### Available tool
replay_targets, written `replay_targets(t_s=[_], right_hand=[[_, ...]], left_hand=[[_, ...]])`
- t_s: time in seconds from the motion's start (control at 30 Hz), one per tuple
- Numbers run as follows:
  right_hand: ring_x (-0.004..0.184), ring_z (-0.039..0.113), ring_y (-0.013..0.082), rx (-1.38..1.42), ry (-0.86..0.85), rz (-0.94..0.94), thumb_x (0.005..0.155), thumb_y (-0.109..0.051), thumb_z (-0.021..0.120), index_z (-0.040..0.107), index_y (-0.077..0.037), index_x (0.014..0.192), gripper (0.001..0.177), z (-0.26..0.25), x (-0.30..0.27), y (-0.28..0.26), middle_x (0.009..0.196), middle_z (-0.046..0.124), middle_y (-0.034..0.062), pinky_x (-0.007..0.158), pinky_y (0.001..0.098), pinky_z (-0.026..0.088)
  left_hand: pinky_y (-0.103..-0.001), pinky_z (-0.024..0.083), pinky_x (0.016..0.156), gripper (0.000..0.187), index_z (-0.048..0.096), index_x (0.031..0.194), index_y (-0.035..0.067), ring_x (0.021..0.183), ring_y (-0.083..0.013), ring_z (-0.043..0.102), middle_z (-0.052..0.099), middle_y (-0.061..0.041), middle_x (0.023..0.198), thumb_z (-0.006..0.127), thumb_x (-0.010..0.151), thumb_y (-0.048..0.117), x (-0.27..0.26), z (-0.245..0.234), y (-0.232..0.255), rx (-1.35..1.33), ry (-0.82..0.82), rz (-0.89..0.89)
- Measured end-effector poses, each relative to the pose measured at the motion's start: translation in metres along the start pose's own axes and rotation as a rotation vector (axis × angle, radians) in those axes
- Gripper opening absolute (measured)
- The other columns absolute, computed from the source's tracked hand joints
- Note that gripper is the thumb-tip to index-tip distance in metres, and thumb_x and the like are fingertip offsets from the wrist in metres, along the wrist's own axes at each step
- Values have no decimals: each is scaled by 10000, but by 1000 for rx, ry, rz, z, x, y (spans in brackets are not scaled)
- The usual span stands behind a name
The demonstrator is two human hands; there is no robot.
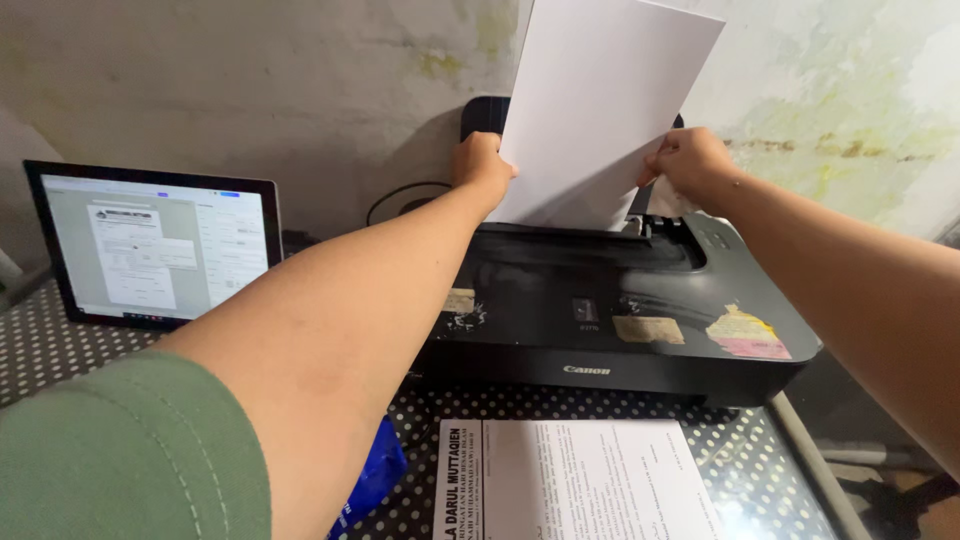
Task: The person wipes the exterior of a Canon printer with a white cloth, then removes and reinserts a USB cable, and finally handles printed sheets on the table. The person does not open the printer or replace a cartridge.
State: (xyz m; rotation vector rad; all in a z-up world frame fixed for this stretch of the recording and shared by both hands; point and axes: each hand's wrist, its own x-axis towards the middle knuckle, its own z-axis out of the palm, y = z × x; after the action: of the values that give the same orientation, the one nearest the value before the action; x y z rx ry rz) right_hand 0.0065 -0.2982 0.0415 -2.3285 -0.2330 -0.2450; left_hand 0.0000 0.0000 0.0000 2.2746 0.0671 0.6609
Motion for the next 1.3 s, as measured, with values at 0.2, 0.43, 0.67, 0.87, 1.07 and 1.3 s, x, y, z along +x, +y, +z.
replay_targets(t_s=[0.2,0.43,0.67,0.87,1.07,1.3], right_hand=[[629,529,147,-66,-24,35,1006,-144,602,743,-23,1069,197,0,-6,-14,905,776,58,558,339,444],[756,660,196,-177,32,39,1008,-149,604,742,-33,1112,208,4,1,-13,896,758,80,676,392,531],[740,630,191,-171,-82,87,986,-173,651,760,7,1067,225,13,11,20,897,784,65,661,385,518],[680,629,190,-213,-112,80,928,-155,712,779,-20,1062,202,23,22,54,901,762,116,648,374,532],[812,711,348,-424,14,82,896,-218,772,799,40,980,273,33,24,77,927,760,246,729,433,567],[886,717,455,-460,120,89,864,-168,764,748,115,900,285,48,-7,58,931,715,333,761,476,585]], left_hand=[[-448,571,715,284,649,847,-26,911,-368,708,722,-188,990,875,713,82,11,23,-15,-37,108,31],[-408,598,735,235,653,912,17,908,-320,731,736,-168,971,832,767,64,3,25,-13,-97,16,-79],[-416,608,771,94,659,929,6,945,-321,745,742,-170,1019,568,946,-1,-9,35,-18,-74,-28,-190],[-406,615,827,198,706,970,-41,1053,-349,705,686,-218,1157,512,993,-10,-18,43,-19,119,-33,-172],[-391,560,949,166,710,1004,-55,1176,-361,606,555,-224,1321,579,961,37,-31,31,-27,264,144,-150],[-389,426,1117,196,759,917,12,1306,-303,488,546,-144,1357,571,969,35,-46,17,-27,384,126,-165]])
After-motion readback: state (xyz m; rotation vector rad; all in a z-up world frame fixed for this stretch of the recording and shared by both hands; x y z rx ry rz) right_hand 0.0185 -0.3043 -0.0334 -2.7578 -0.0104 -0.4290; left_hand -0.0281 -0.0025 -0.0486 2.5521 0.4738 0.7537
